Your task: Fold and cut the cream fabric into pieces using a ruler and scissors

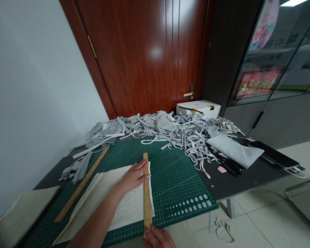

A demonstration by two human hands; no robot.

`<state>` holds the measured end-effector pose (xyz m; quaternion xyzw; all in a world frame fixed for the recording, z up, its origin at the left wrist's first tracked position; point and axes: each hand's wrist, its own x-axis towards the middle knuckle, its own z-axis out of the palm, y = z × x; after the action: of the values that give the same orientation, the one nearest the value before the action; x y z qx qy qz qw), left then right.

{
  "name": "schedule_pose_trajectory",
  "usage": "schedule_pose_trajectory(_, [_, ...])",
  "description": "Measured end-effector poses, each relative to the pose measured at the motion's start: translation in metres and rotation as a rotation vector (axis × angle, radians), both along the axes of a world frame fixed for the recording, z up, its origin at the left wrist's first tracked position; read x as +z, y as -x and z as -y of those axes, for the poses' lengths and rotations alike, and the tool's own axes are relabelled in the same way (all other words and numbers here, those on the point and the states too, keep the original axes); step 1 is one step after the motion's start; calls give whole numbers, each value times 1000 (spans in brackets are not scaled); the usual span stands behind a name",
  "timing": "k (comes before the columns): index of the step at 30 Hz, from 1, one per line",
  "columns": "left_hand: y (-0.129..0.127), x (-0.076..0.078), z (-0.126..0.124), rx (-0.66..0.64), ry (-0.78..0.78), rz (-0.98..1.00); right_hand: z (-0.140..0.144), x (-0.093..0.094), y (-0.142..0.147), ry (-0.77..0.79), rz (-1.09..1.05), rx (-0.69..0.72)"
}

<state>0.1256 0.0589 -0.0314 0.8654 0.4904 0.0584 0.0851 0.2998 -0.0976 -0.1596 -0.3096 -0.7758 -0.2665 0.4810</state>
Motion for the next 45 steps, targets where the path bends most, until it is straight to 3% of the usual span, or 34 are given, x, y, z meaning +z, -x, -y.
schedule_pose_trajectory(7, [-1,2,-1,0,5,-14,11,31,-2,23,-33,7])
schedule_pose_trajectory(14, [-1,-2,-3,-8,-3,-10,16,52,-14,96,81,60])
schedule_pose_trajectory(20, [-1,-3,-3,-20,-20,-22,23,63,-18,177,54,81])
schedule_pose_trajectory(31, [1,-7,-6,-29,-20,-8,23,59,-19,221,49,118])
schedule_pose_trajectory(40, [-1,-4,-4,-20,-26,-26,43,9,-17,254,26,10])
schedule_pose_trajectory(45, [0,-5,-5,-25,-26,-19,41,1,-8,234,-2,-44])
